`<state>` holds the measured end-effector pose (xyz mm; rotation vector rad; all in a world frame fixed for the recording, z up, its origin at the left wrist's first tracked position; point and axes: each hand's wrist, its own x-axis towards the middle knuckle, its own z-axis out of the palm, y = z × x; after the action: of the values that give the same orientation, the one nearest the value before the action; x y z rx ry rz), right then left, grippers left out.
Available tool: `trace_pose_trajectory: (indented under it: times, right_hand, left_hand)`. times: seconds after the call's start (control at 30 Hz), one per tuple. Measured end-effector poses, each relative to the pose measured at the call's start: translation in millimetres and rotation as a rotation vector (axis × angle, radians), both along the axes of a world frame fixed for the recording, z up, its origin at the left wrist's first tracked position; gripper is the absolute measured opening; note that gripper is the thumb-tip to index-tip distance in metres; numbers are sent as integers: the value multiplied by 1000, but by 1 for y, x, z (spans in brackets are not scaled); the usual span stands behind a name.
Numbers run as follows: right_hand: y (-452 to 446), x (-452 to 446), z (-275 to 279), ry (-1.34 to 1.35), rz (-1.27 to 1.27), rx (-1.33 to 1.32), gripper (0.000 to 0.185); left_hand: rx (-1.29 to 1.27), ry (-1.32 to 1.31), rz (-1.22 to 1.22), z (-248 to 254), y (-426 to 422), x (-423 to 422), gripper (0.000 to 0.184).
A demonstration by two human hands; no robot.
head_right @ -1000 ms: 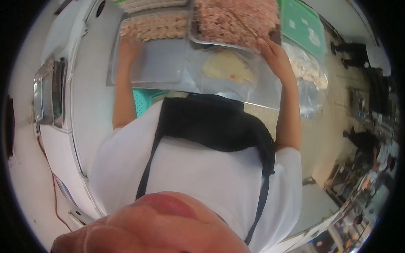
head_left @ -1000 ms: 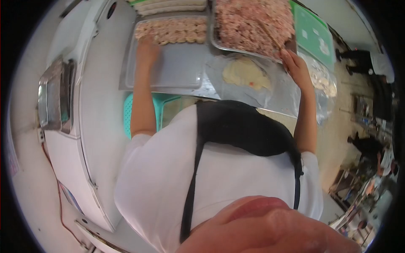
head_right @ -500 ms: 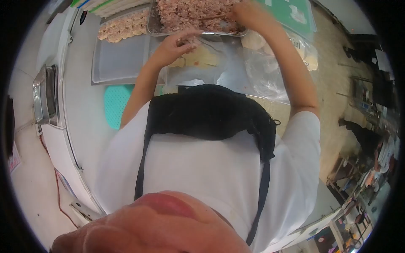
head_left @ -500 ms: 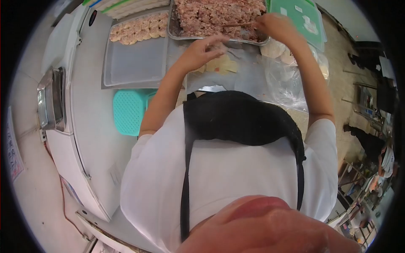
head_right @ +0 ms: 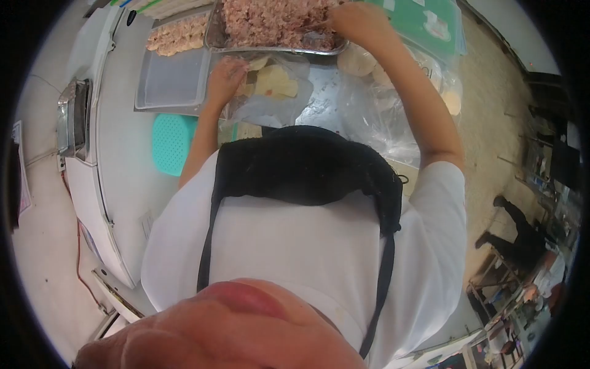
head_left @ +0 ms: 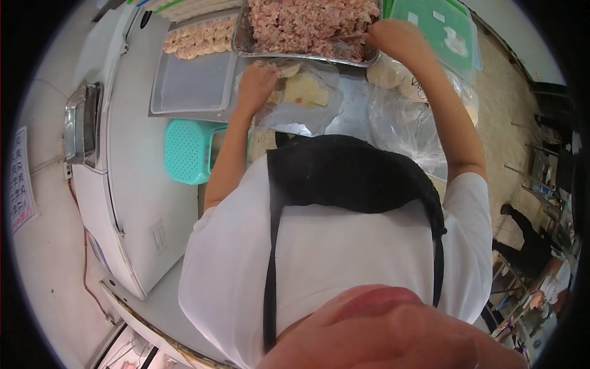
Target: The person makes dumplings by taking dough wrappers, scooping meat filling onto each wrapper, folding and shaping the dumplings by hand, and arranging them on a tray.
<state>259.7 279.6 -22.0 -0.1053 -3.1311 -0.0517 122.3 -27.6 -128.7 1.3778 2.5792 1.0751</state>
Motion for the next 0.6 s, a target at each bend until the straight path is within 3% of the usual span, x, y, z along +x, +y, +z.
trace_pose_trajectory:
  times: [0.03,0.17,0.3,0.33,0.43,0.57,0.6]
  right_hand:
    - [-4,-3,-16,8,31,18,19]
    - [-35,7,-41,116,170,8,16]
    - [-12,2,-4,-90,-99,-134,24]
    - [-17,3,-11,-38,-38,-141,25]
    - [-45,6,-43,132,146,-161,31]
    - [-53,-2,-30,139,-41,-501,26]
    - [-54,-9,-25,190,-37,-421,26]
  left_hand:
    - [71,6,49,5,-1,1,16]
    - [265,-530,209,22,-3,-6,18]
    - [719,-1193,266,47,-2,-4,16]
    - [843,-1351,264,58,0,1,15]
    - [644,-1164,175,28,-8,-9,18]
    - [334,-802,32,6,-17,-7,26]
    - [315,-766,19,7,-17,-5,27]
